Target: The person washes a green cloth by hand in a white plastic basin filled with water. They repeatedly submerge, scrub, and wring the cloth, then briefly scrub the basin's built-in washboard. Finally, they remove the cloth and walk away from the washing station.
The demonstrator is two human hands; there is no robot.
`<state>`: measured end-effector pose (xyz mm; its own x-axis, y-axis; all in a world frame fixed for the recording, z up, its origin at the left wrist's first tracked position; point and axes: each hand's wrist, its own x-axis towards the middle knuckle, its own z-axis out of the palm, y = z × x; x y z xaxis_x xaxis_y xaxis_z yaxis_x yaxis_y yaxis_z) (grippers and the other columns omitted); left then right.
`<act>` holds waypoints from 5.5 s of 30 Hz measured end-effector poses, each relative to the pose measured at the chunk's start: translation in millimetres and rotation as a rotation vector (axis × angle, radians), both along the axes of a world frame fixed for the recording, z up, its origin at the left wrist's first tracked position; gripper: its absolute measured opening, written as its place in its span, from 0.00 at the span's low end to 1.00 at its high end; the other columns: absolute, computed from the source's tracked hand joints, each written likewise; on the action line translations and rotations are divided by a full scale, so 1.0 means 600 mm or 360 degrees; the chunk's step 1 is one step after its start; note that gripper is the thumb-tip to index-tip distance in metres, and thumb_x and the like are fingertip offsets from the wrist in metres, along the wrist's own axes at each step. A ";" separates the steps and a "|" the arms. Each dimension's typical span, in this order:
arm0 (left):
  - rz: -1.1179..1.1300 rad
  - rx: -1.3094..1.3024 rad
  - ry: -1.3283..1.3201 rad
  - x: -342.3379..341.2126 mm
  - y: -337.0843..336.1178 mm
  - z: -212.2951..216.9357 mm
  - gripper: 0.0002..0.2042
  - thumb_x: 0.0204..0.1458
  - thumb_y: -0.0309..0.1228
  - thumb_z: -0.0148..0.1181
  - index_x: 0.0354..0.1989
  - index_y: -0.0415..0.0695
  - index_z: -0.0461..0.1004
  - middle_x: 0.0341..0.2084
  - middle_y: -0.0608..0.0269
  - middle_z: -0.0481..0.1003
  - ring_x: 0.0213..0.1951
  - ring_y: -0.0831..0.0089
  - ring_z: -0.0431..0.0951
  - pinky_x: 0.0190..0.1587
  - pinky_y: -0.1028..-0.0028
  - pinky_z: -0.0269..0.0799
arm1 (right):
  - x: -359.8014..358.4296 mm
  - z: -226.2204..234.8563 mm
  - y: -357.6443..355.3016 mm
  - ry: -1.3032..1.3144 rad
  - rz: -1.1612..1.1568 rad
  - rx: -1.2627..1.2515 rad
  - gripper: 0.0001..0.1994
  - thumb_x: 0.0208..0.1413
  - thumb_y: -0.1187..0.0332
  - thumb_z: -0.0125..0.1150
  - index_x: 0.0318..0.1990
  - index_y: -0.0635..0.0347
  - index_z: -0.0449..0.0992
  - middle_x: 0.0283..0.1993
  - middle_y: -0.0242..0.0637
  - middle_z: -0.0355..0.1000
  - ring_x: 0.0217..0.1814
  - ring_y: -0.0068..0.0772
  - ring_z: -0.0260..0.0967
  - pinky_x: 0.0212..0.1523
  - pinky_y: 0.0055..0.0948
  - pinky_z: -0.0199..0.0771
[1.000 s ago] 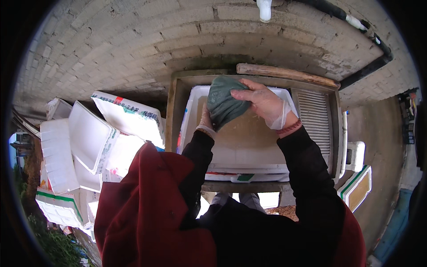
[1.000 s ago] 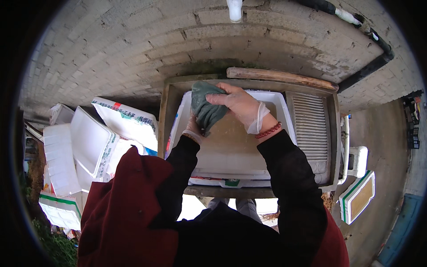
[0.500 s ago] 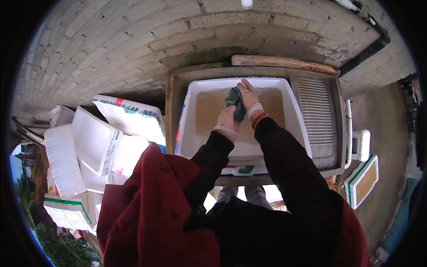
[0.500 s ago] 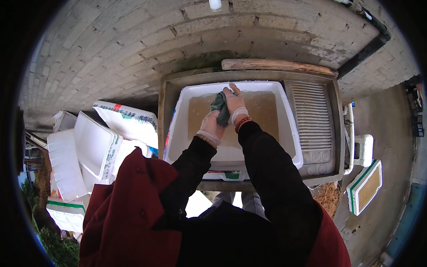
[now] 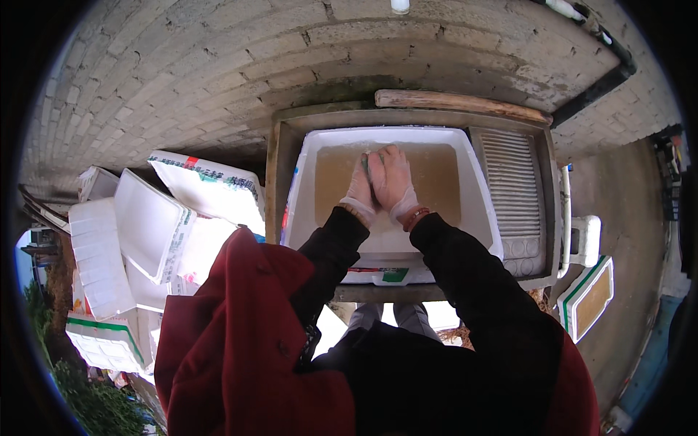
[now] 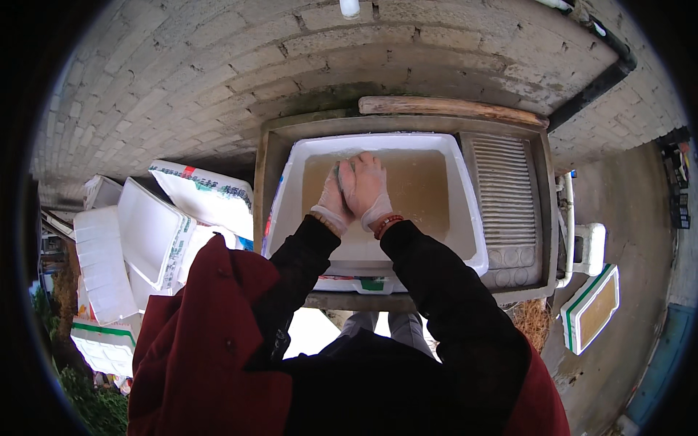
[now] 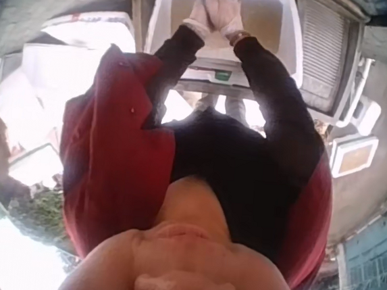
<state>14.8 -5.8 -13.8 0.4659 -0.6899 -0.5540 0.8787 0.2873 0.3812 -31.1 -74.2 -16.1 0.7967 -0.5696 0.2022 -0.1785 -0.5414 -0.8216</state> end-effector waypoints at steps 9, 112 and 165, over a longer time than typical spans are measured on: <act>0.0034 0.0074 -0.0190 0.002 -0.022 -0.049 0.20 0.58 0.49 0.38 0.42 0.47 0.69 0.36 0.61 0.74 0.37 0.66 0.74 0.42 0.69 0.70 | 0.028 -0.019 -0.069 0.0049 -0.0380 0.1543 0.19 0.57 0.54 0.40 0.37 0.63 0.69 0.33 0.47 0.68 0.36 0.47 0.66 0.38 0.40 0.67; 0.0237 0.0888 -0.0520 0.139 0.118 -0.106 0.34 0.51 0.52 0.50 0.63 0.51 0.51 0.63 0.51 0.44 0.57 0.49 0.57 0.54 0.51 0.60 | -0.067 -0.235 -0.186 0.1068 0.0528 -0.0551 0.23 0.52 0.55 0.52 0.55 0.51 0.67 0.63 0.46 0.55 0.61 0.50 0.57 0.57 0.44 0.60; 0.0160 -0.0227 -0.0076 -0.036 0.020 0.010 0.21 0.56 0.44 0.41 0.53 0.44 0.62 0.48 0.57 0.68 0.51 0.63 0.68 0.53 0.64 0.64 | 0.018 -0.019 -0.017 -0.0236 0.0068 0.1367 0.10 0.55 0.62 0.56 0.39 0.56 0.70 0.50 0.40 0.66 0.55 0.31 0.59 0.55 0.27 0.56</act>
<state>-6.7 6.3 -7.8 0.5597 -0.7088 -0.4294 0.8249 0.4268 0.3707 -20.4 -84.3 -27.6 0.8203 -0.5427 -0.1802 -0.0312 0.2722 -0.9617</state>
